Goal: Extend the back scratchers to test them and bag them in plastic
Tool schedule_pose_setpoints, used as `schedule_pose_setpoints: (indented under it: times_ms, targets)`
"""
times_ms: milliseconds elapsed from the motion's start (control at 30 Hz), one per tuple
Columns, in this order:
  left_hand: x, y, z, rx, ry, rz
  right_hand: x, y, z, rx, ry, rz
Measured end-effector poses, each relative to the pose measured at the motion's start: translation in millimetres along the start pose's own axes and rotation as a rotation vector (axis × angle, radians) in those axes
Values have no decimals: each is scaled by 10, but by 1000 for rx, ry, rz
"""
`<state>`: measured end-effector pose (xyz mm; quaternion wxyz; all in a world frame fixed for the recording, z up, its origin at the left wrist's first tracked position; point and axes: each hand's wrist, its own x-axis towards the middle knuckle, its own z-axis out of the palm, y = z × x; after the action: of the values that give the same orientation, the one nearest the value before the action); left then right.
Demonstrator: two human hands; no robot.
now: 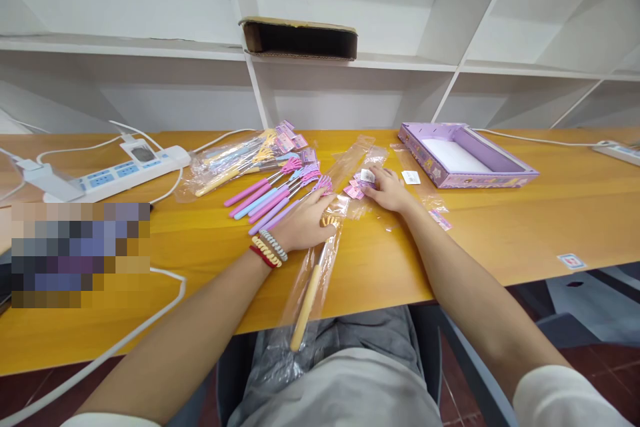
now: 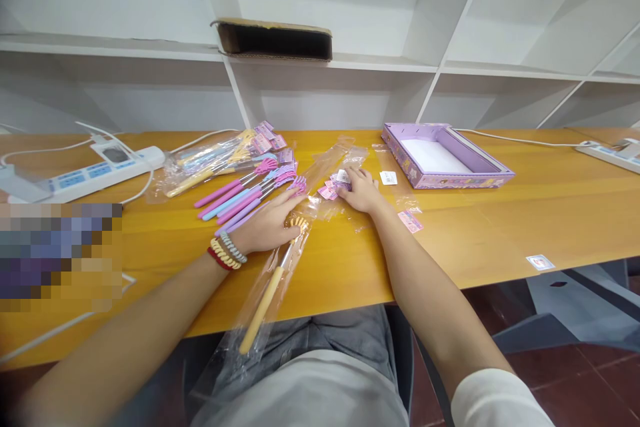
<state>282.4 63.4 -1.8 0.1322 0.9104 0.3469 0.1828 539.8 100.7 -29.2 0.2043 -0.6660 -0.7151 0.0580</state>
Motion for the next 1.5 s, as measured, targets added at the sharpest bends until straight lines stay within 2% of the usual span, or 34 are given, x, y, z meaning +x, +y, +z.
schedule_pose_setpoints:
  times_ms: [100,300,467,667,767,833,933,1000,1067,1133,1200,1400,1500]
  targets:
    - [1,-4,-4,-5,-9,4,13,4,52,-46,-91,10]
    - [1,-28,14,-27,-5,-5,21,-73,24,-16,31,36]
    - [5,-46,17,-57,-11,-31,31,-36,3,343,91,47]
    - [1,-52,12,-63,-3,-44,129,95,50,724,261,209]
    - [1,-54,21,-75,21,-54,153,116,37,784,258,310]
    - [1,-56,26,-73,27,-54,142,152,-18,662,250,337]
    - [-1,-57,26,-69,22,-53,93,292,-162,284,330,351]
    - [-3,-54,21,-66,16,-53,57,421,-261,89,370,438]
    - [-4,-47,16,-61,6,-48,34,530,-323,-40,302,524]
    - [-5,-39,12,-58,0,-43,27,578,-338,-118,144,578]
    - [-5,-34,10,-59,1,-40,35,557,-319,-170,46,591]
    - [-3,-48,19,-65,-8,-37,79,336,-239,-324,92,485]
    - [-1,-53,24,-57,-6,-38,100,336,-220,-220,113,461]
